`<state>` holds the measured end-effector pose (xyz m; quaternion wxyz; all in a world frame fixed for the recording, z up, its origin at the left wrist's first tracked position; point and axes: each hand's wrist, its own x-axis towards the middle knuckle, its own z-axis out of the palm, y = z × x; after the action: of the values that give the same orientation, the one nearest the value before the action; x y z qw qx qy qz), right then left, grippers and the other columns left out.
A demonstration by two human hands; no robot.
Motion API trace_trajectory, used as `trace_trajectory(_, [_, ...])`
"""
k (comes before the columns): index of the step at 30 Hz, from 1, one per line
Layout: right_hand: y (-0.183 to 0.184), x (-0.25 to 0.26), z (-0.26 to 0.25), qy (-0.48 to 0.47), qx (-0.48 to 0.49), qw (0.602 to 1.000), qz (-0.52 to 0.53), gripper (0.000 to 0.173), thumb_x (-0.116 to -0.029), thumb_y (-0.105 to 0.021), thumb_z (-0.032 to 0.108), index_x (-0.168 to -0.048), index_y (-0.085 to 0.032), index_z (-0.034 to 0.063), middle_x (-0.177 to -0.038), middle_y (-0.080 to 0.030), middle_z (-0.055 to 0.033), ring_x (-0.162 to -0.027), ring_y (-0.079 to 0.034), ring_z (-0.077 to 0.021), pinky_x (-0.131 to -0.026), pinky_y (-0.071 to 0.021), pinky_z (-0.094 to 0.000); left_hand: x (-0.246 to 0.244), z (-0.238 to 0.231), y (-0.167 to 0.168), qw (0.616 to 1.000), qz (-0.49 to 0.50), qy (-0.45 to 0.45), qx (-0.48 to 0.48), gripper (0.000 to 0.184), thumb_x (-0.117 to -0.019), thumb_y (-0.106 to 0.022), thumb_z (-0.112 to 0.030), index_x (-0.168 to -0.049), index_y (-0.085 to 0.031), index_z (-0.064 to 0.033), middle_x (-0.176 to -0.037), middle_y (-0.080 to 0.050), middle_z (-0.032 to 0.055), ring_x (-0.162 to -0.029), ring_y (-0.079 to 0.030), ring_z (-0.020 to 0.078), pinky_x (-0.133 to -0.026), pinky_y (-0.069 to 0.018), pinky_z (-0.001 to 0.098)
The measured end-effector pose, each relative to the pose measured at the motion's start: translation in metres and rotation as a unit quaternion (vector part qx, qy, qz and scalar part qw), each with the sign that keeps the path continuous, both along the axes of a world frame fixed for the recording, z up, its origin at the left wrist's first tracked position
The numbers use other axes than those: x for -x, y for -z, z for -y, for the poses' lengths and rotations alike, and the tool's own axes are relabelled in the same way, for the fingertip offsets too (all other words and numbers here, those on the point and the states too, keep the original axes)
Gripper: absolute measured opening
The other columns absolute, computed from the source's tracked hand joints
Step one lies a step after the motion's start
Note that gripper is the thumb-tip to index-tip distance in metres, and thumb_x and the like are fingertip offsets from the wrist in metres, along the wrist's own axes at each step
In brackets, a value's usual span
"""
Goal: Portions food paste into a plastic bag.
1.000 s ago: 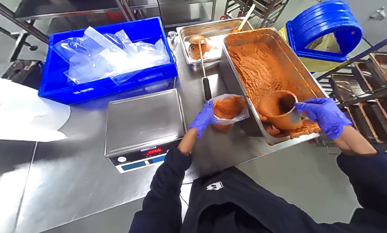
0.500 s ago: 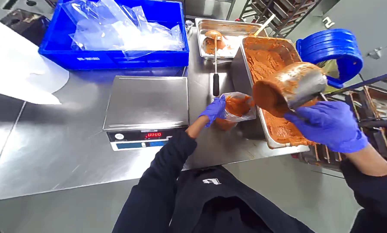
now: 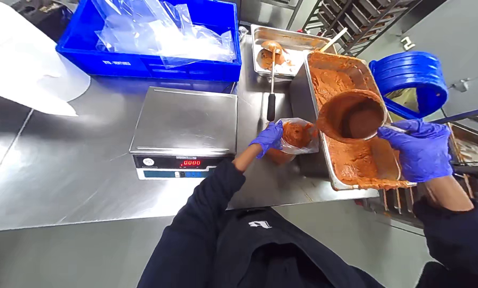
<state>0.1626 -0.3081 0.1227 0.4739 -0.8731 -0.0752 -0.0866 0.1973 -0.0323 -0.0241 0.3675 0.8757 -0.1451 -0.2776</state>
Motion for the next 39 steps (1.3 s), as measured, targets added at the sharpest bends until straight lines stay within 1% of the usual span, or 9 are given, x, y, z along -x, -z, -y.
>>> trace_trajectory(5, [0.017, 0.000, 0.034, -0.003, -0.176, 0.984, 0.007, 0.023, -0.0840, -0.071, 0.010, -0.072, -0.071, 0.0297, -0.058, -0.062, 0.0165, -0.046, -0.049, 0.0047, -0.046, -0.0427, -0.0134, -0.001, 0.000, -0.001, 1.000, -0.002, -0.004, -0.009, 0.078, -0.0910, -0.072, -0.005, -0.154, -0.028, 0.0098, -0.158, -0.032, 0.0309, -0.143, -0.040, 0.0423, -0.113, -0.0400, 0.0504])
trace_trajectory(10, [0.018, 0.007, 0.077, 0.097, -0.042, 0.993, -0.050, 0.017, -0.0802, -0.070, 0.011, -0.073, -0.066, 0.0260, -0.059, -0.062, 0.0175, -0.046, -0.050, 0.0061, -0.045, -0.0427, -0.0129, 0.002, 0.000, -0.002, 0.999, -0.032, -0.037, 0.001, 0.080, -0.0939, -0.068, -0.005, -0.159, -0.022, 0.0021, -0.159, -0.030, 0.0300, -0.138, -0.046, 0.0426, -0.109, -0.0439, 0.0529])
trace_trajectory(14, [0.051, -0.010, 0.078, 0.042, 0.276, 0.922, -0.267, 0.021, -0.0952, -0.072, 0.017, -0.097, -0.070, -0.0042, -0.082, -0.065, -0.0160, -0.074, -0.058, -0.0231, -0.073, -0.0479, -0.0487, 0.005, 0.002, 0.003, 0.969, -0.124, -0.187, 0.105, 0.052, -0.1125, -0.033, -0.032, -0.154, -0.034, -0.0007, -0.146, -0.050, 0.0259, -0.131, -0.055, 0.0374, -0.107, -0.0453, 0.0537])
trace_trajectory(18, [0.072, 0.002, 0.076, -0.095, 0.400, 0.887, -0.209, 0.038, -0.0983, -0.067, 0.025, -0.127, -0.067, 0.0007, -0.123, -0.066, -0.0285, -0.119, -0.060, -0.0478, -0.101, -0.0433, -0.0678, 0.011, 0.002, -0.009, 0.966, -0.091, -0.241, 0.018, 0.058, -0.1078, -0.043, -0.045, -0.154, -0.040, -0.0092, -0.133, -0.062, 0.0237, -0.124, -0.061, 0.0395, -0.104, -0.0466, 0.0586])
trace_trajectory(23, [0.078, 0.097, 0.011, -0.079, -0.071, 0.988, -0.109, 0.028, -0.1001, -0.061, 0.030, -0.121, -0.071, 0.0141, -0.117, -0.073, 0.0041, -0.105, -0.069, -0.0068, -0.092, -0.0586, -0.0260, 0.013, 0.000, -0.031, 0.962, 0.048, -0.262, -0.057, 0.073, -0.1002, -0.051, -0.059, -0.150, -0.048, -0.0048, -0.137, -0.059, 0.0245, -0.127, -0.057, 0.0409, -0.105, -0.0460, 0.0586])
trace_trajectory(27, [0.167, 0.102, -0.065, 0.021, -0.334, 0.892, -0.304, 0.046, -0.1057, -0.048, 0.022, -0.144, -0.049, -0.0027, -0.129, -0.064, -0.0113, -0.110, -0.068, -0.0177, -0.093, -0.0589, -0.0343, -0.021, 0.015, -0.040, 0.974, 0.108, -0.199, -0.015, 0.063, -0.1044, -0.045, -0.056, -0.139, -0.059, -0.0055, -0.133, -0.062, 0.0220, -0.125, -0.059, 0.0396, -0.103, -0.0466, 0.0610])
trace_trajectory(32, [0.193, 0.054, -0.101, 0.170, -0.557, 0.774, -0.250, 0.030, -0.1124, -0.037, 0.023, -0.122, -0.057, 0.0041, -0.097, -0.070, -0.0034, -0.086, -0.069, -0.0127, -0.079, -0.0598, -0.0312, -0.063, 0.051, -0.034, 0.990, -0.044, -0.038, -0.132, 0.091, -0.1013, -0.015, -0.072, -0.121, -0.071, -0.0026, -0.128, -0.065, 0.0258, -0.127, -0.058, 0.0431, -0.102, -0.0417, 0.0691])
trace_trajectory(35, [0.185, 0.047, -0.110, 0.164, -0.589, 0.742, -0.275, 0.030, -0.1123, -0.036, 0.023, -0.122, -0.056, 0.0031, -0.095, -0.069, -0.0051, -0.084, -0.069, -0.0143, -0.077, -0.0596, -0.0325, -0.064, 0.046, -0.034, 0.990, -0.033, 0.029, -0.137, 0.069, -0.1094, -0.022, -0.054, -0.138, -0.061, -0.0062, -0.135, -0.062, 0.0247, -0.130, -0.056, 0.0426, -0.105, -0.0398, 0.0683])
trace_trajectory(39, [0.158, 0.072, -0.119, 0.175, -0.642, 0.699, -0.262, 0.020, -0.1089, -0.038, 0.013, -0.112, -0.057, 0.0054, -0.087, -0.070, -0.0041, -0.078, -0.070, -0.0133, -0.074, -0.0616, -0.0304, -0.037, 0.003, -0.050, 0.986, -0.084, -0.070, 0.124, 0.038, -0.1117, -0.036, -0.021, -0.145, -0.051, -0.0091, -0.119, -0.065, 0.0125, -0.102, -0.062, 0.0164, -0.092, -0.0507, 0.0333])
